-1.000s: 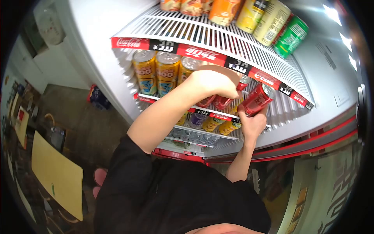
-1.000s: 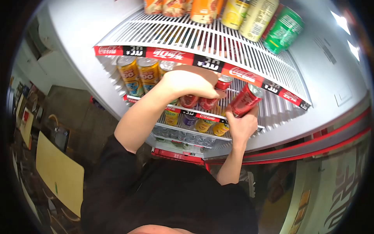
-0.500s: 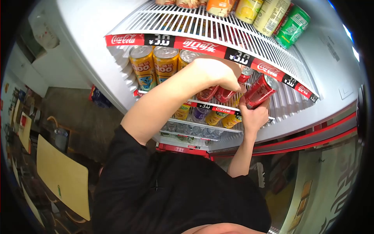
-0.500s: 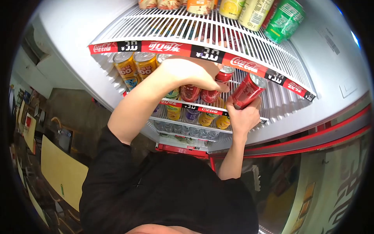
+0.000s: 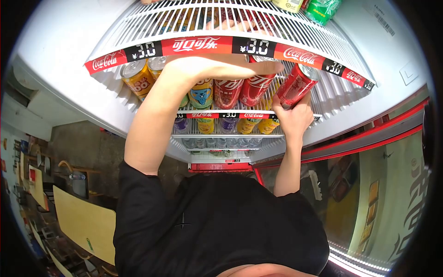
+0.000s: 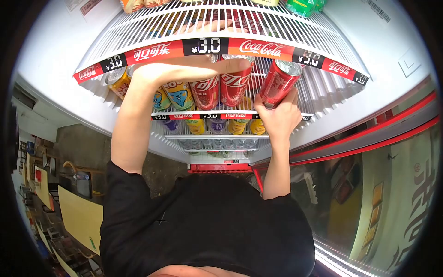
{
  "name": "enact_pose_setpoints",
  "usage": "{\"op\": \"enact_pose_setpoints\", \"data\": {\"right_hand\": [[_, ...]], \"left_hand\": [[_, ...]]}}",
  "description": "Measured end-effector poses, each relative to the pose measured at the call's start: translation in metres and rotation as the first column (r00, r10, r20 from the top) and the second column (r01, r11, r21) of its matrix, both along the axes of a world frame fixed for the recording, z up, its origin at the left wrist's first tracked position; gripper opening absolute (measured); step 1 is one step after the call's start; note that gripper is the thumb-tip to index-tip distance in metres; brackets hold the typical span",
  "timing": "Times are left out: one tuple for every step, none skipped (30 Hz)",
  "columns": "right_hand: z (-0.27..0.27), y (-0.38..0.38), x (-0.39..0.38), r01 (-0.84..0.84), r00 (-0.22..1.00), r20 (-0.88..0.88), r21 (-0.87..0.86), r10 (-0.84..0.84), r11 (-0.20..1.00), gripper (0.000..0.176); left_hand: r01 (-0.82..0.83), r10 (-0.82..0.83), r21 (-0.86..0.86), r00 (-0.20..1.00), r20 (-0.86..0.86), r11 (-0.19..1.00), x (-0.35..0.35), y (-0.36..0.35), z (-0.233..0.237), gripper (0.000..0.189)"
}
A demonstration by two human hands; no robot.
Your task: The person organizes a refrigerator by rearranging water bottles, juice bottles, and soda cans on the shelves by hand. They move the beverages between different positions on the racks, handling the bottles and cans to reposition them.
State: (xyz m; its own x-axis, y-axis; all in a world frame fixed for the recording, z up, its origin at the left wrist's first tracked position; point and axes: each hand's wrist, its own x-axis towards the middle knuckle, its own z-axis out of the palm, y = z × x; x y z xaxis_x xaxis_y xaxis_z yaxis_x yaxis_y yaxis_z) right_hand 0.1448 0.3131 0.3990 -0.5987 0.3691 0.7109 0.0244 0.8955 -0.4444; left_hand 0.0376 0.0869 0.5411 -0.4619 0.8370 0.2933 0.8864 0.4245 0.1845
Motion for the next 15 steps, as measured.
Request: {"op": "enact_pose_setpoints", "data": {"right_hand": [[0.0009, -0.0006, 0.0001, -0.004, 1.0, 0.005, -0.008, 0.004, 1.0, 0.062], [0.0013, -0.0007, 0.0005, 0.002, 1.0, 0.016, -0.007, -0.001, 1.0, 0.062], [0.0014, -0.001, 0.0008, -0.003, 1.0, 0.022, -0.013, 0.004, 1.0, 0.062], [0.0015, -0.0009, 0.0013, -0.007, 1.0, 0.028, -0.018, 0.008, 1.0, 0.061], [0.0016, -0.0006, 0.002, -0.009, 0.999, 0.034, -0.023, 0.01, 1.0, 0.061], [0.0019, -0.0004, 0.002, -0.007, 1.0, 0.027, -0.011, 0.007, 1.0, 0.061], [0.0024, -0.0005, 0.0017, -0.003, 1.0, 0.02, 0.002, 0.003, 1.0, 0.062], [0.0028, -0.0004, 0.0019, 0.002, 1.0, 0.013, 0.015, -0.003, 1.0, 0.062], [0.0026, 0.0002, 0.0019, 0.002, 1.0, 0.008, 0.013, -0.002, 1.0, 0.062], [0.0014, 0.0009, 0.0016, 0.001, 1.0, 0.004, 0.012, -0.001, 1.0, 0.062], [0.0003, 0.0015, 0.0014, -0.001, 1.0, 0.0, 0.01, 0.001, 1.0, 0.062], [-0.0004, 0.0017, 0.0011, 0.01, 1.0, 0.006, 0.008, -0.01, 1.0, 0.063], [-0.0004, 0.0018, 0.0011, 0.014, 1.0, 0.011, 0.018, -0.014, 1.0, 0.063], [0.0, 0.0022, 0.0009, 0.018, 1.0, 0.017, 0.028, -0.018, 0.999, 0.063], [0.0003, 0.0028, 0.0009, 0.021, 0.999, 0.023, 0.038, -0.022, 0.999, 0.063]], "left_hand": [[-0.011, 0.011, -0.015, 1.0, 0.009, 1.0, 0.0008, -0.001, 0.0005, 0.073], [-0.015, 0.016, -0.033, 1.0, 0.018, 0.999, 0.0011, 0.0006, 0.0016, 0.072], [-0.019, 0.021, -0.041, 0.999, 0.027, 0.999, 0.0012, 0.0006, 0.0024, 0.071], [-0.022, 0.023, -0.048, 0.999, 0.03, 0.999, 0.0019, 0.001, 0.0029, 0.07], [-0.025, 0.027, -0.052, 0.999, 0.034, 0.998, 0.0029, 0.0005, 0.0036, 0.07], [-0.027, 0.028, -0.057, 0.999, 0.033, 0.998, 0.0034, 0.0003, 0.0043, 0.069], [-0.026, 0.028, -0.06, 0.999, 0.029, 0.998, 0.0042, 0.0, 0.004, 0.068], [-0.029, 0.031, -0.059, 0.999, 0.023, 0.998, 0.0047, -0.0004, 0.0043, 0.067], [-0.031, 0.032, -0.058, 0.999, 0.013, 0.998, 0.0048, -0.0006, 0.0053, 0.067], [-0.033, 0.034, -0.053, 0.999, 0.002, 0.998, 0.006, -0.001, 0.0058, 0.066], [-0.037, 0.036, -0.044, 0.999, -0.013, 0.998, 0.0062, -0.0019, 0.0062, 0.065], [-0.043, 0.042, -0.034, 0.999, -0.03, 0.998, 0.0056, -0.0026, 0.0067, 0.065], [-0.049, 0.048, -0.024, 0.997, -0.055, 0.998, 0.0052, -0.0036, 0.0067, 0.064], [-0.055, 0.054, -0.01, 0.995, -0.079, 0.998, 0.0038, -0.0058, 0.0078, 0.063], [-0.063, 0.063, 0.006, 0.993, -0.101, 0.998, 0.0028, -0.0075, 0.0081, 0.062]]}}
